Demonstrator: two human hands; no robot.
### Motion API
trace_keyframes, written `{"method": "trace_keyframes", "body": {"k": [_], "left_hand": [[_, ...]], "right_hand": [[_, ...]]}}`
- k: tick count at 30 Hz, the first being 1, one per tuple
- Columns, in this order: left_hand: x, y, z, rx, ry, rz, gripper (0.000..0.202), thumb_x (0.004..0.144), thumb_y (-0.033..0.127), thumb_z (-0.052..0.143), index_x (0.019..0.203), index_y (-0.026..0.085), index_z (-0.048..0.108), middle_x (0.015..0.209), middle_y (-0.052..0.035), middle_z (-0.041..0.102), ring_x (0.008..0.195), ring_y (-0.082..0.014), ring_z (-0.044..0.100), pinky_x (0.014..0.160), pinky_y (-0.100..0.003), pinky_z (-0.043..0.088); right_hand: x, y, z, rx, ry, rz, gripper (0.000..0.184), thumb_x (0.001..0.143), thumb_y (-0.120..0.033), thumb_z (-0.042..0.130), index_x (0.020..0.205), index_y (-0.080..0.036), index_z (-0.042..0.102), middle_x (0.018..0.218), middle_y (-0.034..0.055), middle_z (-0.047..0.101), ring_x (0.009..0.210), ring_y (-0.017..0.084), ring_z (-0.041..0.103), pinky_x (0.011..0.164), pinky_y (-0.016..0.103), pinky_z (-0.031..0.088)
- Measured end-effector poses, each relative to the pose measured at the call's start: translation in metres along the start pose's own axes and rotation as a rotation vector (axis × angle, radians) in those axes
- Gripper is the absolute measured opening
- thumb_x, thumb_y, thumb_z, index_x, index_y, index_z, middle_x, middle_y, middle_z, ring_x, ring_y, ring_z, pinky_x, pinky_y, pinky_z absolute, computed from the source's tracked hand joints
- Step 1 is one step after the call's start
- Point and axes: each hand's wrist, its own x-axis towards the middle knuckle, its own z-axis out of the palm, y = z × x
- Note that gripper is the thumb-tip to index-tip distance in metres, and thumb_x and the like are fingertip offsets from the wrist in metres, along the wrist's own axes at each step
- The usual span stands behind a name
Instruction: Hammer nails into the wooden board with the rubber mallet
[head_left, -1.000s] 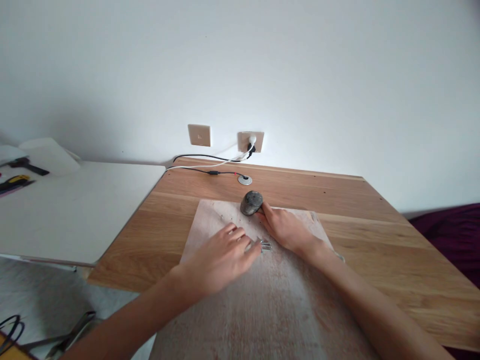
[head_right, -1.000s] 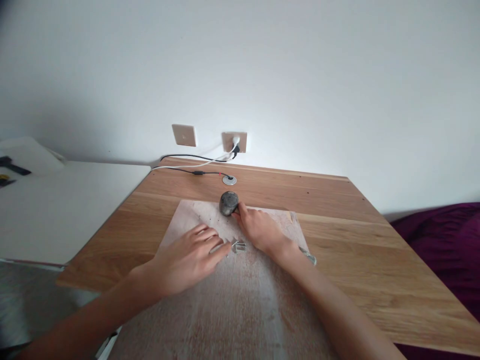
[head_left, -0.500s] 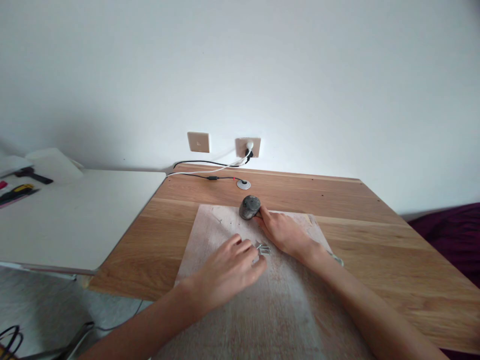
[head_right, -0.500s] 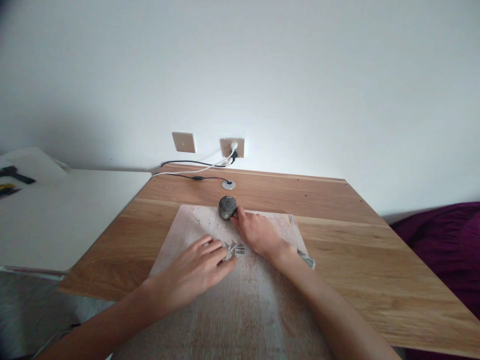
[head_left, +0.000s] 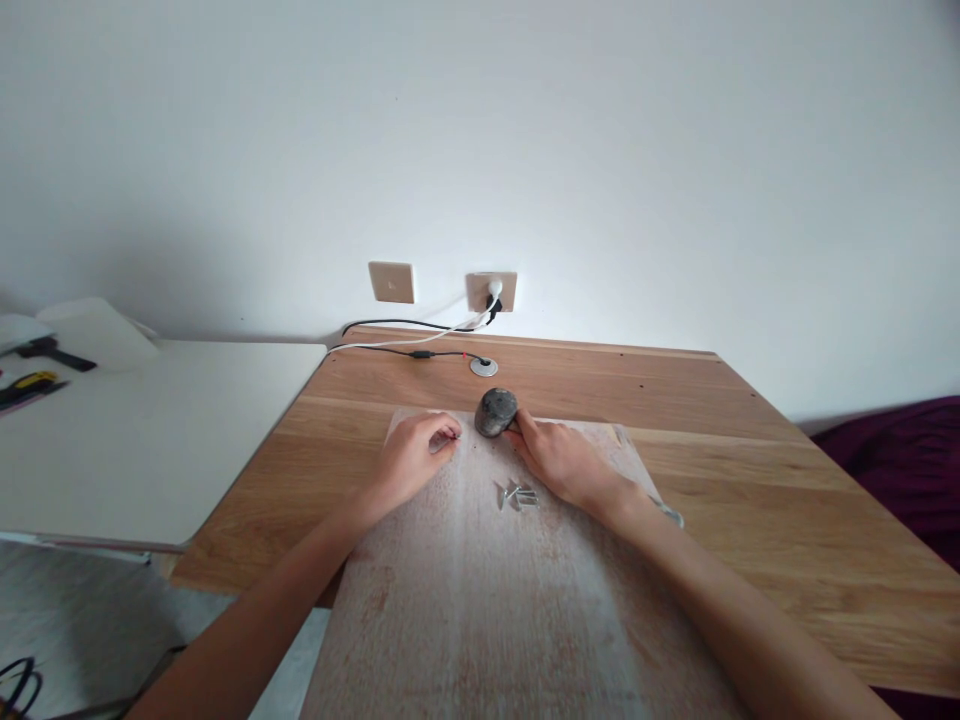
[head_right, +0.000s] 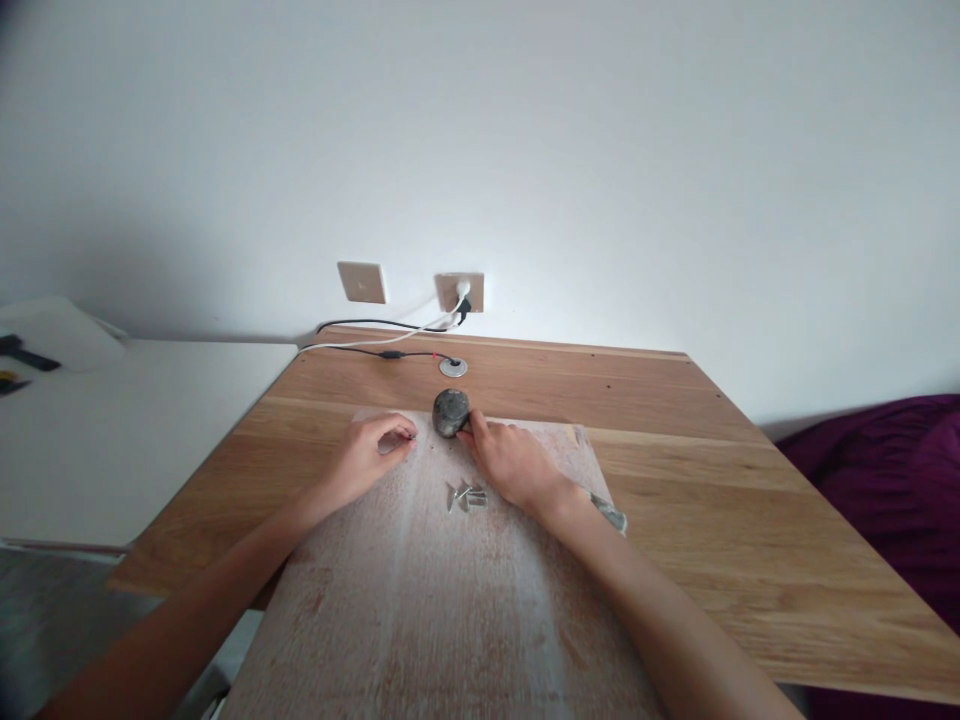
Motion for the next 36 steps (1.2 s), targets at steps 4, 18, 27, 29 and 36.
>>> {"method": "trace_keyframes", "body": {"k": [4,18,27,29,36], "left_hand": [[-0.002,-0.003,0.002,-0.023,0.009,0.016,0.013,0.085,0.007,0.069,0.09,0.019,0.07,0.092,-0.0028,0.077,0.088,-0.0182,0.074,0.086,-0.034,0.059],[0.004,0.005,-0.001,0.031,-0.019,0.059,0.014,0.082,0.007,0.073,0.083,0.019,0.067,0.083,0.0008,0.072,0.08,-0.0166,0.069,0.079,-0.03,0.055],[0.002,-0.005,0.002,0.02,-0.025,0.041,0.021,0.084,0.008,0.072,0.101,0.021,0.071,0.088,-0.0007,0.078,0.086,-0.0186,0.074,0.088,-0.035,0.057],[0.002,-0.005,0.002,0.029,-0.022,0.036,0.033,0.084,0.006,0.071,0.112,0.021,0.069,0.089,-0.0005,0.08,0.089,-0.0196,0.076,0.092,-0.038,0.056],[0.002,0.0,0.0,-0.029,0.023,-0.011,0.048,0.079,0.006,0.076,0.124,0.017,0.068,0.1,-0.0045,0.08,0.096,-0.0216,0.075,0.093,-0.036,0.058]], "right_hand": [[0.0,0.0,0.0,0.006,-0.001,0.0,0.03,0.114,-0.034,0.031,0.128,-0.013,0.049,0.101,0.0141,0.08,0.086,0.027,0.077,0.063,0.032,0.036],[-0.001,-0.003,-0.001,0.01,0.007,0.015,0.028,0.114,-0.033,0.034,0.127,-0.014,0.05,0.102,0.0143,0.08,0.086,0.026,0.077,0.063,0.031,0.036],[-0.001,-0.003,-0.01,0.064,-0.023,0.027,0.027,0.112,-0.03,0.037,0.129,-0.014,0.05,0.1,0.0143,0.08,0.086,0.026,0.077,0.063,0.031,0.035],[-0.002,-0.005,-0.011,0.078,-0.026,0.013,0.028,0.112,-0.031,0.037,0.132,-0.015,0.05,0.102,0.0144,0.08,0.086,0.026,0.077,0.064,0.031,0.037],[-0.009,-0.023,-0.019,0.123,-0.031,-0.073,0.027,0.113,-0.033,0.037,0.127,-0.016,0.051,0.1,0.0135,0.08,0.086,0.026,0.076,0.066,0.03,0.039]]}}
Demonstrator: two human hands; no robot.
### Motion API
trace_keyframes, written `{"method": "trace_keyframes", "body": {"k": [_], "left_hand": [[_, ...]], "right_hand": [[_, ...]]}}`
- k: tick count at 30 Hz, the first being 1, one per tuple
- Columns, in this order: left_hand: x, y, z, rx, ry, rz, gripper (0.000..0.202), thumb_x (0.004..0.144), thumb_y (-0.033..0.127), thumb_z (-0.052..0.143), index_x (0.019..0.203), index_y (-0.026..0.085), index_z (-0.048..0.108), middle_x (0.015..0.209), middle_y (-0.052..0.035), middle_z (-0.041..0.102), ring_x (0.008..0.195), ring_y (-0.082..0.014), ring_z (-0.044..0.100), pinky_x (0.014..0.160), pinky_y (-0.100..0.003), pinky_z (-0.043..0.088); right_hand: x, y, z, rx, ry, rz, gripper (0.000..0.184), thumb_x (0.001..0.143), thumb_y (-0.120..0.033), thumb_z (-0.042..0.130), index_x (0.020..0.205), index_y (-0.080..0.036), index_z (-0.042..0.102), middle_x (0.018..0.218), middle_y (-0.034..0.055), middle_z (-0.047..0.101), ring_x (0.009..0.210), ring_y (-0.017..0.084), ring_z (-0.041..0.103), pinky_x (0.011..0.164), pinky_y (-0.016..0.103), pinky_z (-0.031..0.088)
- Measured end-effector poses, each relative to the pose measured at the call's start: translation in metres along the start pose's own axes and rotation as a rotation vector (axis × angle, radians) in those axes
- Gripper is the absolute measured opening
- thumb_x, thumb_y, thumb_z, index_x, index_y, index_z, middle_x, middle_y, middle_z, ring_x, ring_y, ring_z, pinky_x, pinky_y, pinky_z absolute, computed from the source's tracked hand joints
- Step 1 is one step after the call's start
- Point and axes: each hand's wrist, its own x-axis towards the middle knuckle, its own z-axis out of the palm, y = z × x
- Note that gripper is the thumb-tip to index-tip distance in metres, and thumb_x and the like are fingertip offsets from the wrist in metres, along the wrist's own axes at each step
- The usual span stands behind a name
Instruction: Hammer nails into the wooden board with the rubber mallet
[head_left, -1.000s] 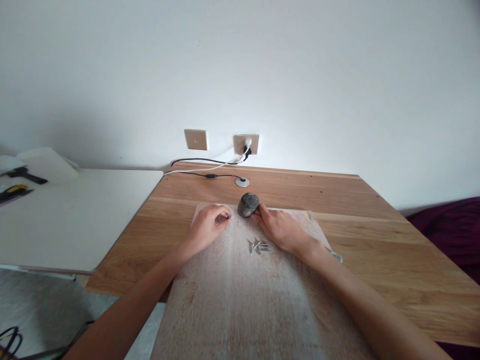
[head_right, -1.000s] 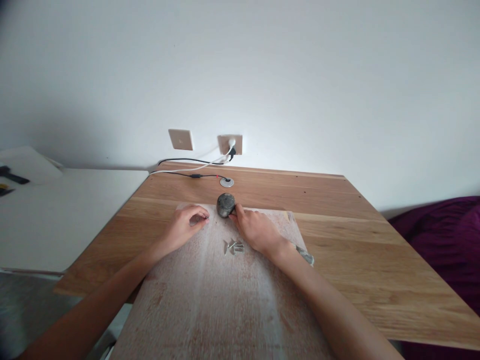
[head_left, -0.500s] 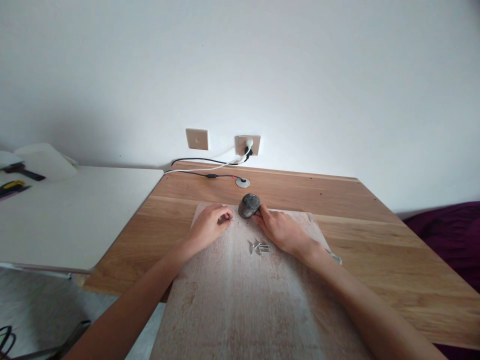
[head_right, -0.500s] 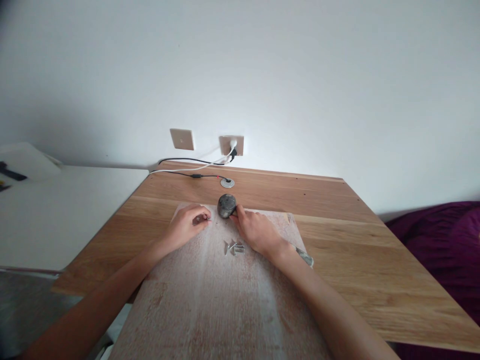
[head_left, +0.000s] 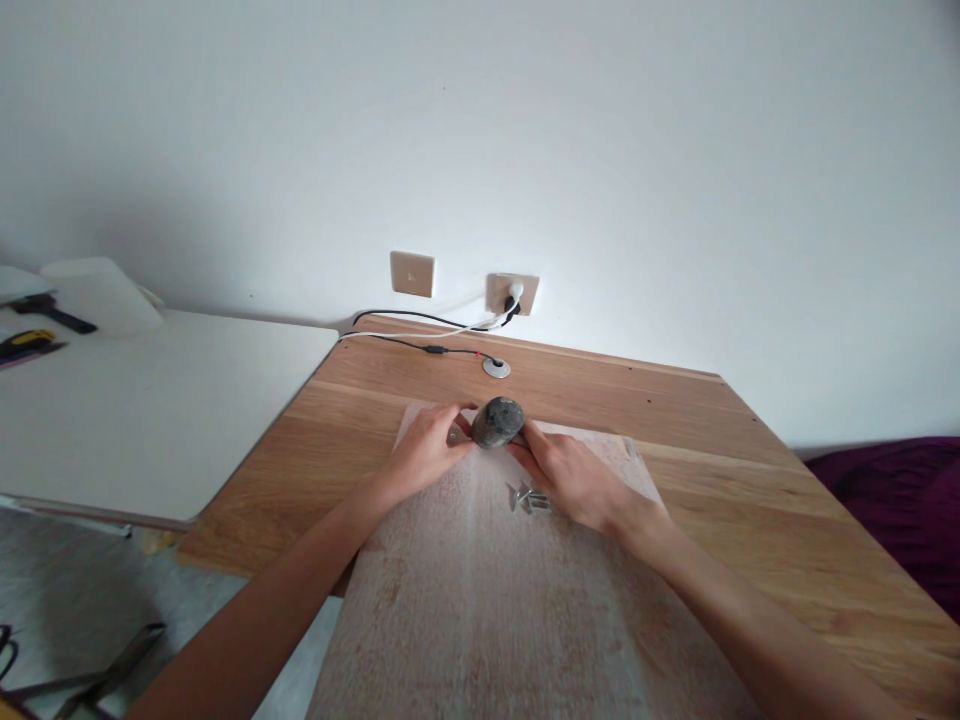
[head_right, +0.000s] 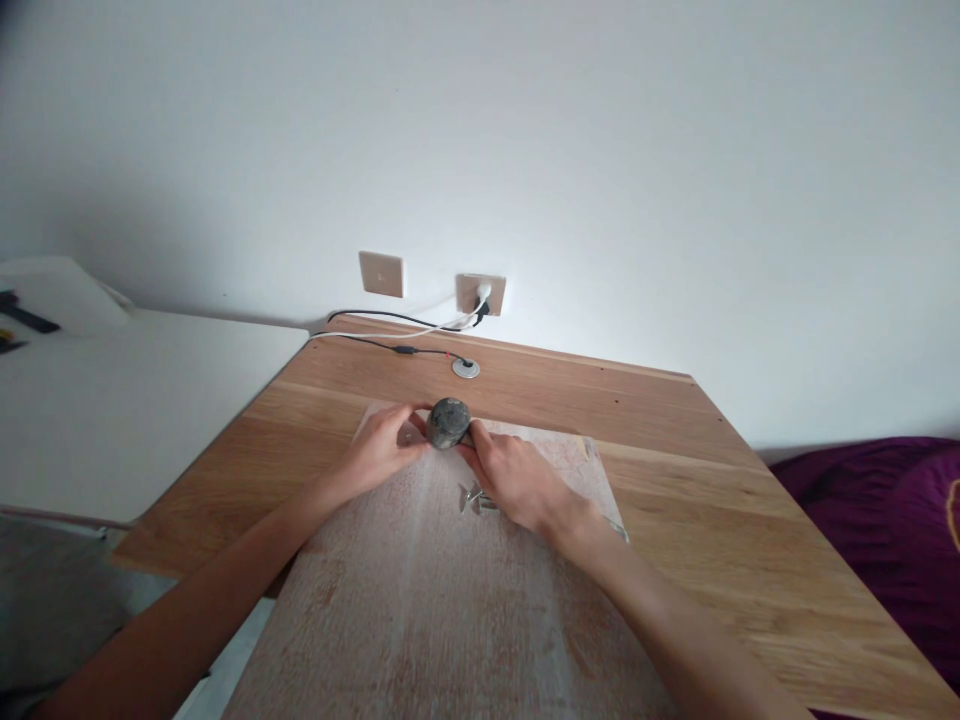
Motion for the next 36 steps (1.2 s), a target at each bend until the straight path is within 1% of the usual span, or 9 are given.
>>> {"method": "trace_keyframes", "body": {"k": [4,10,15,18,23,26,30,32,36], "left_hand": [[0.001,-0.003,0.002,0.024,-0.021,-0.048,0.047,0.08,0.005,0.074,0.126,0.017,0.07,0.094,-0.0038,0.08,0.088,-0.0211,0.076,0.089,-0.035,0.058],[0.001,-0.003,0.002,0.146,-0.024,0.001,0.05,0.08,0.005,0.073,0.127,0.023,0.071,0.096,-0.0015,0.081,0.095,-0.0226,0.075,0.096,-0.039,0.053],[0.0,0.0,0.001,0.199,-0.007,0.038,0.035,0.081,0.007,0.072,0.112,0.023,0.075,0.096,-0.0022,0.08,0.097,-0.0236,0.074,0.094,-0.038,0.053],[0.0,0.001,0.001,0.194,-0.014,0.04,0.035,0.081,0.005,0.071,0.112,0.022,0.074,0.096,-0.0019,0.08,0.096,-0.023,0.074,0.094,-0.037,0.053],[0.0,-0.001,0.002,0.22,-0.024,0.028,0.026,0.084,0.011,0.074,0.108,0.02,0.075,0.099,-0.0047,0.08,0.098,-0.0254,0.074,0.091,-0.038,0.053],[0.0,-0.001,0.002,0.204,-0.029,0.035,0.026,0.084,0.009,0.073,0.108,0.02,0.074,0.097,-0.0034,0.08,0.097,-0.0239,0.074,0.092,-0.037,0.052],[0.0,0.0,0.002,0.21,-0.042,0.004,0.026,0.084,0.01,0.075,0.108,0.018,0.075,0.101,-0.0062,0.08,0.102,-0.0263,0.074,0.094,-0.038,0.052],[0.0,0.001,0.001,0.206,-0.055,-0.007,0.027,0.084,0.008,0.074,0.109,0.019,0.075,0.1,-0.0056,0.08,0.101,-0.0262,0.074,0.095,-0.038,0.052],[0.001,0.003,0.001,0.177,-0.06,-0.026,0.037,0.085,0.009,0.075,0.119,0.022,0.073,0.098,-0.0028,0.081,0.1,-0.0244,0.074,0.096,-0.037,0.051]], "right_hand": [[0.001,-0.003,-0.004,0.0,-0.02,-0.026,0.025,0.113,-0.033,0.038,0.125,-0.017,0.052,0.101,0.0129,0.08,0.086,0.025,0.076,0.067,0.03,0.039],[0.001,-0.006,-0.007,-0.065,-0.036,-0.033,0.023,0.112,-0.033,0.039,0.124,-0.018,0.052,0.1,0.0128,0.079,0.086,0.026,0.076,0.066,0.03,0.038],[0.0,-0.01,-0.008,-0.097,-0.002,-0.006,0.026,0.113,-0.034,0.036,0.127,-0.016,0.051,0.096,0.0128,0.079,0.081,0.026,0.076,0.063,0.031,0.035],[0.002,-0.01,-0.009,-0.073,-0.026,-0.032,0.024,0.112,-0.034,0.039,0.123,-0.017,0.052,0.097,0.0123,0.08,0.083,0.026,0.076,0.063,0.03,0.036],[0.004,-0.01,-0.011,-0.024,0.03,-0.011,0.025,0.113,-0.032,0.036,0.124,-0.017,0.052,0.099,0.0133,0.08,0.085,0.027,0.077,0.065,0.03,0.038],[0.004,-0.01,-0.011,-0.047,0.006,-0.036,0.026,0.113,-0.034,0.039,0.126,-0.016,0.052,0.098,0.0132,0.08,0.085,0.028,0.077,0.065,0.031,0.037],[0.002,-0.012,-0.011,-0.051,0.033,0.013,0.025,0.113,-0.031,0.038,0.126,-0.016,0.052,0.099,0.014,0.08,0.084,0.027,0.077,0.063,0.031,0.036],[0.001,-0.012,-0.01,-0.071,0.014,0.013,0.024,0.112,-0.031,0.038,0.125,-0.017,0.053,0.098,0.0128,0.08,0.082,0.026,0.077,0.062,0.03,0.035],[-0.001,-0.012,-0.009,-0.104,0.001,0.001,0.025,0.113,-0.033,0.039,0.126,-0.017,0.053,0.098,0.0126,0.08,0.084,0.027,0.077,0.062,0.031,0.034]]}}
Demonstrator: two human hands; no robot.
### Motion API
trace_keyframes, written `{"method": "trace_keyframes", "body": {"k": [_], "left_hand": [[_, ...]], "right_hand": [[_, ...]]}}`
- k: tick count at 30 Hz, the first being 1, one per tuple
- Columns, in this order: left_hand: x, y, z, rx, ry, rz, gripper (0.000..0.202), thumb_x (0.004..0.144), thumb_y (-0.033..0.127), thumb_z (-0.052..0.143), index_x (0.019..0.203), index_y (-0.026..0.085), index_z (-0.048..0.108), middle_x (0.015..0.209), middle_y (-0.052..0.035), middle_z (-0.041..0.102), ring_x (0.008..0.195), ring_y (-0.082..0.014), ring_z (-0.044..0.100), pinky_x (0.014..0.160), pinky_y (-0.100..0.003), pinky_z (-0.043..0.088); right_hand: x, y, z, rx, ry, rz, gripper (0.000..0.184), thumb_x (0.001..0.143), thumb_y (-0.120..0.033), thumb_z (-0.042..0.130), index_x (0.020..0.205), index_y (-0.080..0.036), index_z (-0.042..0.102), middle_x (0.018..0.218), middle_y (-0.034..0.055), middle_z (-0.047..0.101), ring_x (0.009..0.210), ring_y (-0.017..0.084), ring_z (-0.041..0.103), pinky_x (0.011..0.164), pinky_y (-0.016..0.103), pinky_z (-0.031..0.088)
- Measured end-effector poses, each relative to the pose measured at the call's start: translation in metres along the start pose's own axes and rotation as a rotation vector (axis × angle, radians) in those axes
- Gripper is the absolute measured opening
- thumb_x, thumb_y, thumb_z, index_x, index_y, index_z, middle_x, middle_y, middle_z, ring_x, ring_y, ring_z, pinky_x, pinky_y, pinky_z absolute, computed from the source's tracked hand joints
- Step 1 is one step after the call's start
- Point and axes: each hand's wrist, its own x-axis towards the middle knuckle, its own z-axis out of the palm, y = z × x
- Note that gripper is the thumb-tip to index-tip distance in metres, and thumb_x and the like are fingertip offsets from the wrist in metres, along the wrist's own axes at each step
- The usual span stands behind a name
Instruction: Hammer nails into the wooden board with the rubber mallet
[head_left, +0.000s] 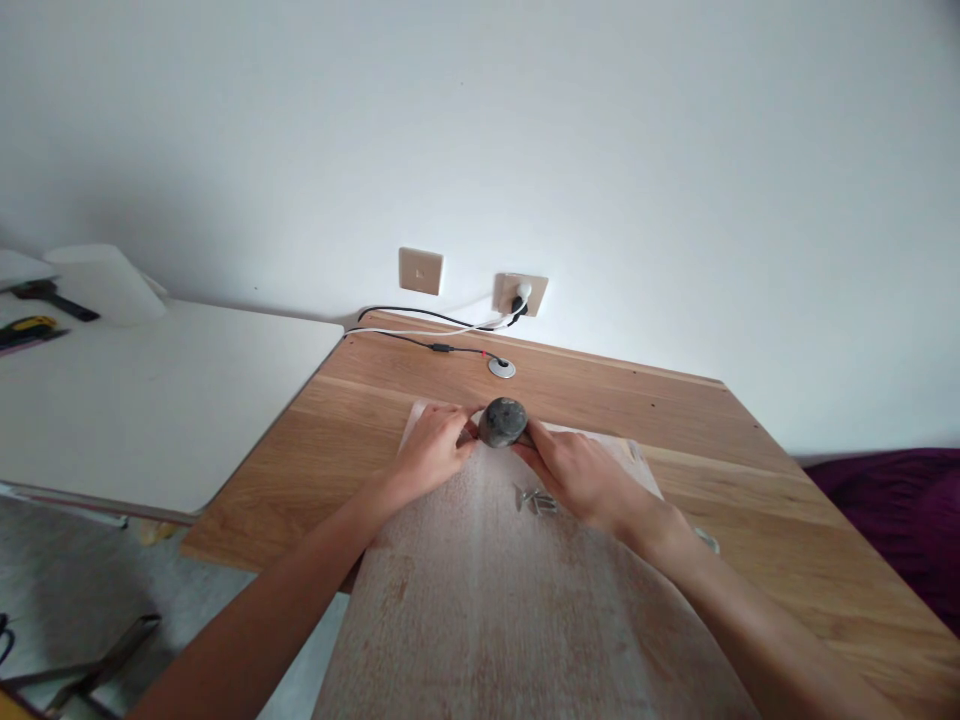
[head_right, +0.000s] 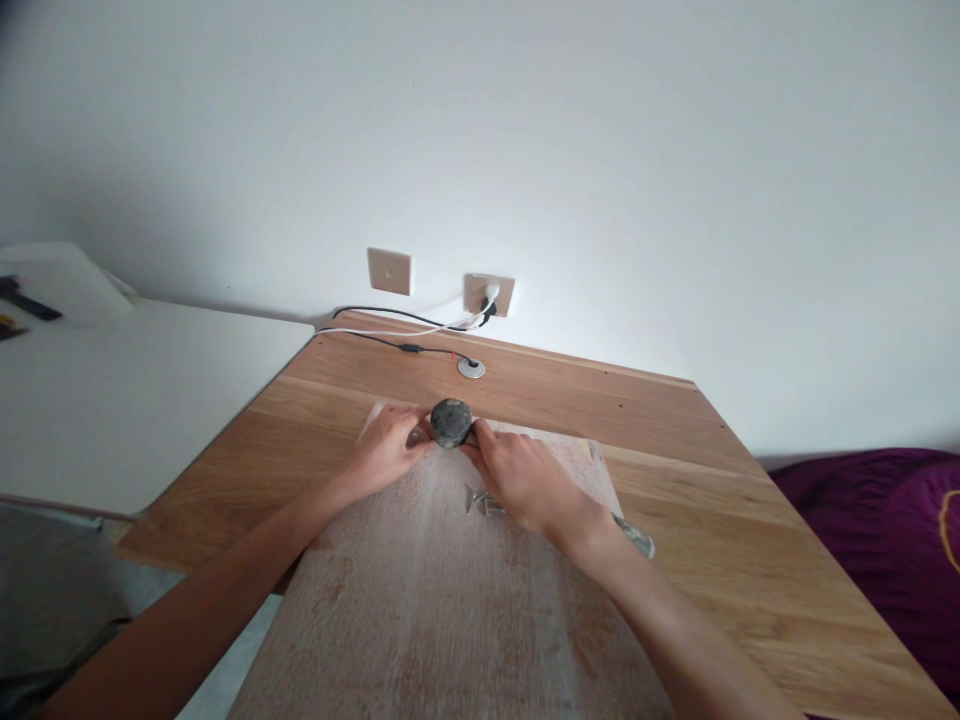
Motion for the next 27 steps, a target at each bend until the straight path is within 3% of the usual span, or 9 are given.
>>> {"method": "trace_keyframes", "body": {"k": [7,15,21,24,27], "left_hand": [[0.0,-0.001,-0.001,-0.045,-0.006,0.001,0.045,0.084,0.007,0.075,0.125,0.023,0.07,0.098,-0.002,0.081,0.102,-0.0241,0.074,0.098,-0.038,0.051],[-0.003,-0.007,0.006,-0.069,0.046,0.096,0.056,0.083,0.004,0.07,0.134,0.024,0.061,0.098,0.0,0.08,0.099,-0.0218,0.074,0.097,-0.041,0.051],[-0.006,0.007,-0.004,0.068,0.184,0.328,0.027,0.089,0.009,0.067,0.112,0.021,0.065,0.101,-0.0041,0.076,0.1,-0.0242,0.069,0.093,-0.042,0.049],[-0.013,0.03,-0.008,0.157,0.033,0.506,0.014,0.096,0.017,0.065,0.11,0.02,0.066,0.095,-0.0046,0.074,0.096,-0.023,0.068,0.09,-0.039,0.049],[-0.022,0.055,-0.005,0.304,-0.157,0.593,0.013,0.098,0.027,0.068,0.108,0.018,0.069,0.094,-0.0058,0.074,0.099,-0.0252,0.067,0.09,-0.041,0.048]], "right_hand": [[-0.001,0.007,0.001,0.038,0.007,-0.015,0.024,0.112,-0.033,0.039,0.125,-0.019,0.053,0.097,0.0117,0.08,0.082,0.027,0.077,0.063,0.031,0.034],[-0.024,0.072,0.024,0.131,0.188,0.046,0.029,0.112,-0.041,0.033,0.108,-0.022,0.053,0.085,0.0105,0.077,0.074,0.027,0.074,0.063,0.033,0.039],[-0.031,0.094,0.051,0.113,0.239,0.133,0.031,0.111,-0.037,0.031,0.112,-0.017,0.055,0.086,0.0147,0.078,0.079,0.03,0.076,0.063,0.033,0.041],[-0.031,0.094,0.057,0.108,0.256,0.138,0.031,0.111,-0.037,0.033,0.114,-0.016,0.056,0.087,0.0144,0.078,0.078,0.029,0.075,0.063,0.033,0.041],[-0.031,0.092,0.056,0.092,0.254,0.14,0.031,0.111,-0.036,0.032,0.11,-0.017,0.056,0.086,0.0143,0.078,0.077,0.027,0.075,0.063,0.032,0.04]]}}
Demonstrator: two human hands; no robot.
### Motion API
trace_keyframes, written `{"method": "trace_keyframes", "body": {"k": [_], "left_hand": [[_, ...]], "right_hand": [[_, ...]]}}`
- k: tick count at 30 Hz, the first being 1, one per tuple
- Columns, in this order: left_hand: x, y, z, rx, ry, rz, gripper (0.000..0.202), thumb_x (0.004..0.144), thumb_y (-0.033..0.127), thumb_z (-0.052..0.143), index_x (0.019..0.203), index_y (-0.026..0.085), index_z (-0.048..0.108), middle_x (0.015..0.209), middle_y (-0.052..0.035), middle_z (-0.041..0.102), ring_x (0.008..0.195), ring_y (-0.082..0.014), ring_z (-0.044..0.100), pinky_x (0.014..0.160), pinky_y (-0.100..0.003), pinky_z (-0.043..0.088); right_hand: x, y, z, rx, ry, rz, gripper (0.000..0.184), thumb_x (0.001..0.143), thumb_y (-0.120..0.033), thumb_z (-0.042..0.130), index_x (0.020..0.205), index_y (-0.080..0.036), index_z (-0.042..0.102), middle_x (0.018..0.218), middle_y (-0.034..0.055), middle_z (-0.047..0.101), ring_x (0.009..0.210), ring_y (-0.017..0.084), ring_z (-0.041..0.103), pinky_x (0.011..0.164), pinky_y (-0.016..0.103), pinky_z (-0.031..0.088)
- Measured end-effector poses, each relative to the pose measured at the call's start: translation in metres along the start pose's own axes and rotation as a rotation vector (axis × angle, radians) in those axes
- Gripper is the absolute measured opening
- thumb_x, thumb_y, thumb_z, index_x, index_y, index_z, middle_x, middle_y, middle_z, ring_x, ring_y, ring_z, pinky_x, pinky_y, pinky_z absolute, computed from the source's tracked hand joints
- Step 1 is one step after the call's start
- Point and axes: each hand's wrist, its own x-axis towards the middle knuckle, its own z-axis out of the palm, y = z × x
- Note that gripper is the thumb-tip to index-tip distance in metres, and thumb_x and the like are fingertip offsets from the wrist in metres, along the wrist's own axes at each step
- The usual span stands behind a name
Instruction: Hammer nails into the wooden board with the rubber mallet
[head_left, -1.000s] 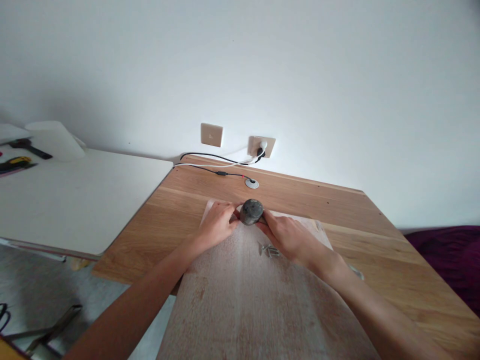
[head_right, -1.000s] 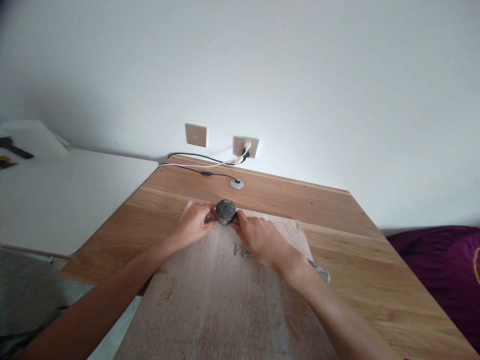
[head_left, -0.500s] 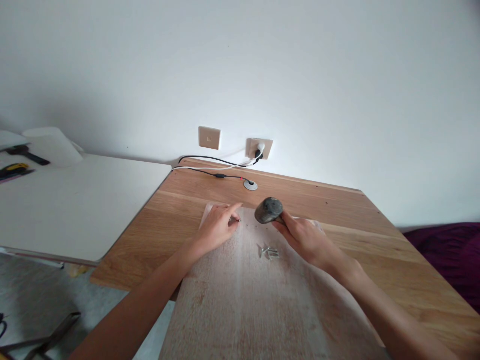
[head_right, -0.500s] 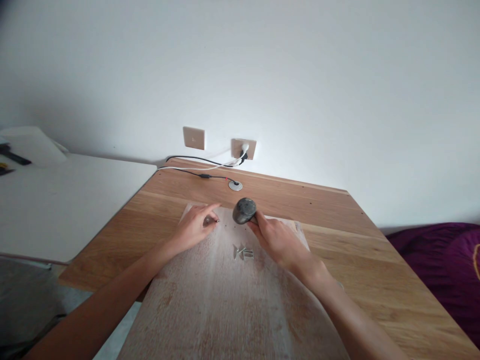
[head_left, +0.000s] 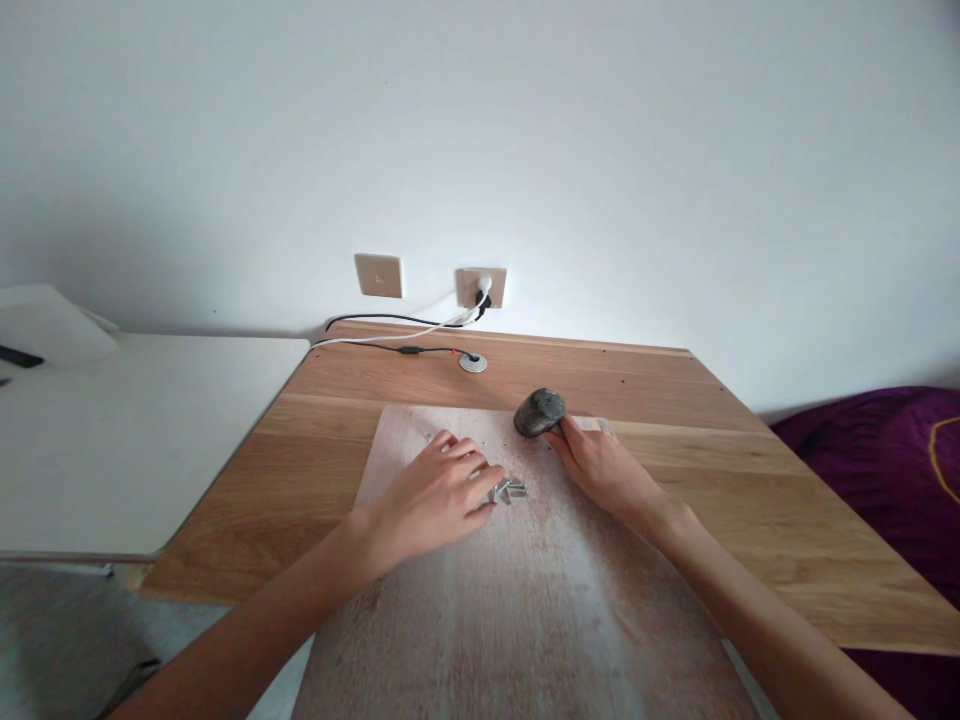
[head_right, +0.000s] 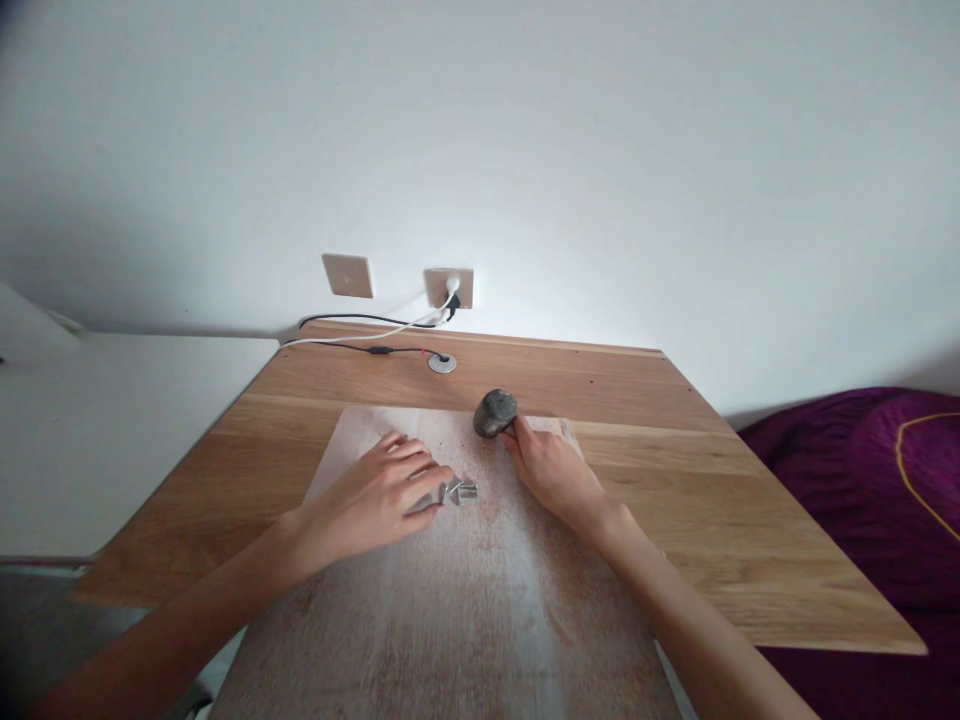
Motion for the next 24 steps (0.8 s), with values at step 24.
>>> {"method": "trace_keyframes", "body": {"k": [24], "left_hand": [[0.022,-0.058,0.004,-0.509,0.245,-0.412,0.01,0.093,0.012,0.067,0.093,0.019,0.075,0.092,-0.0034,0.072,0.08,-0.0151,0.07,0.077,-0.029,0.061]], "right_hand": [[-0.001,-0.01,-0.01,-0.041,-0.052,0.07,0.034,0.112,-0.036,0.033,0.12,-0.014,0.057,0.092,0.0161,0.08,0.077,0.027,0.075,0.062,0.032,0.038]]}}
